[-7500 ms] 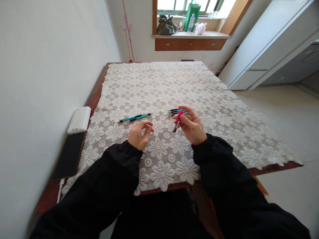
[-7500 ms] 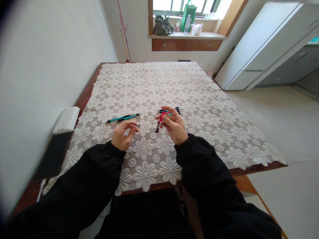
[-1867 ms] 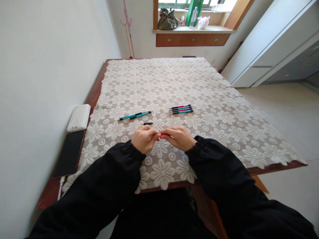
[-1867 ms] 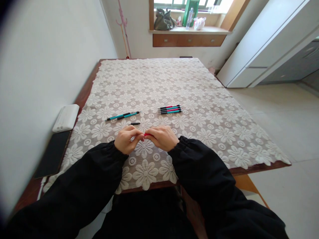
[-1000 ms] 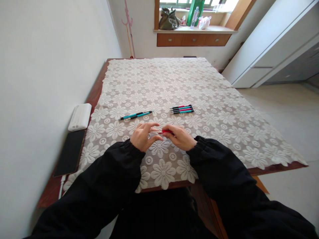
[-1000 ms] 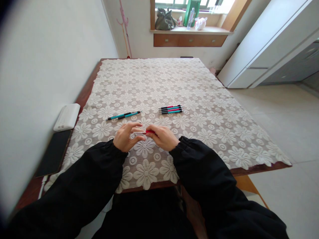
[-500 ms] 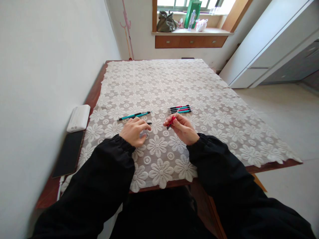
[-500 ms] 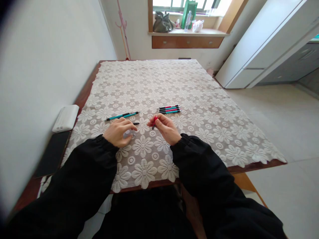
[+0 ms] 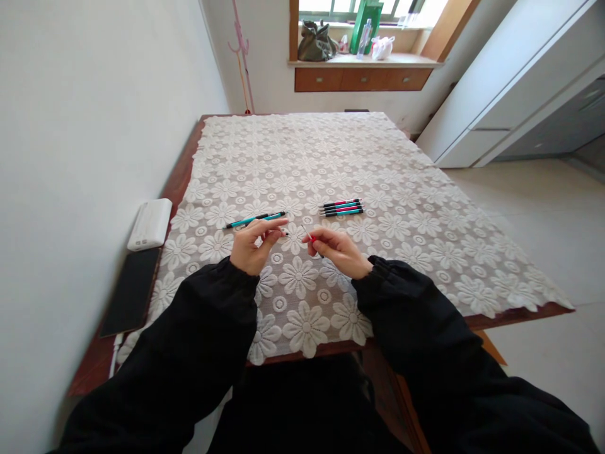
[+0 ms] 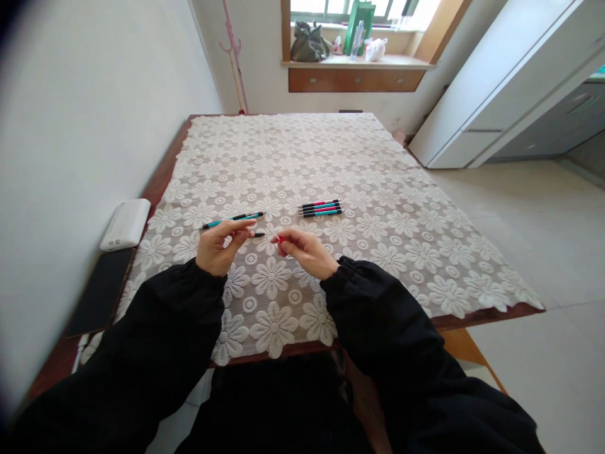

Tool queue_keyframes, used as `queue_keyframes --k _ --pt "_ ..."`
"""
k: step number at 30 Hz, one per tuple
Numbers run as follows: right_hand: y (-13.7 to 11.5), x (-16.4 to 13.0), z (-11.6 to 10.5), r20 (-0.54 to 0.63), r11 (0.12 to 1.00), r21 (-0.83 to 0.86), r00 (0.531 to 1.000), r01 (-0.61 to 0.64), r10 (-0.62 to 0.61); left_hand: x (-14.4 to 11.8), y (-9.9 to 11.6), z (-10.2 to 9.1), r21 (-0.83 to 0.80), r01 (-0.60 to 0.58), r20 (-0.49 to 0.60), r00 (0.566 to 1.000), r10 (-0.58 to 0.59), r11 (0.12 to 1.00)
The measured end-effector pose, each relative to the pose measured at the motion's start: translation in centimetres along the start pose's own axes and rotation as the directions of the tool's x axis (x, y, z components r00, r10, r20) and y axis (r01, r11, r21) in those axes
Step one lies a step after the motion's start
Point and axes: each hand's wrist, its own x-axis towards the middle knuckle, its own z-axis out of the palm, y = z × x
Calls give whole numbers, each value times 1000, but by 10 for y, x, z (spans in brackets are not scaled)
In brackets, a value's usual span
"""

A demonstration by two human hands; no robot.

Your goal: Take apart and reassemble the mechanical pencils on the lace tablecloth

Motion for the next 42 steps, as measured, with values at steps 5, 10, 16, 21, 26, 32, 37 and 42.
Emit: queue_keyframes --k 5,10,16,21,26,32,37,42 --pt "0 -2 2 66 997 -61 997 -43 47 -5 7 7 -221 85 -86 991 -106 972" --pt "0 -2 2 89 994 -102 995 -37 46 -7 10 13 -523 201 -45 964 -262 828" --pt "-3 -2 4 107 991 -122 992 -49 62 -8 11 15 -685 324 146 938 -313 652" --pt "-4 -3 5 119 993 -109 991 -53 66 -11 9 17 -732 350 195 930 -311 585" --pt "-3 -3 6 126 995 -80 990 -58 67 -12 11 18 -713 369 230 927 -298 596" --pt "-5 -3 5 121 995 -84 991 -43 53 -11 5 17 -727 308 144 942 -303 613" --pt "-4 -3 6 122 995 -75 990 -65 73 -11 4 18 -718 305 145 945 -294 626" --pt "-4 -3 6 128 996 -51 989 -73 79 -11 6 18 -712 294 140 949 -281 637"
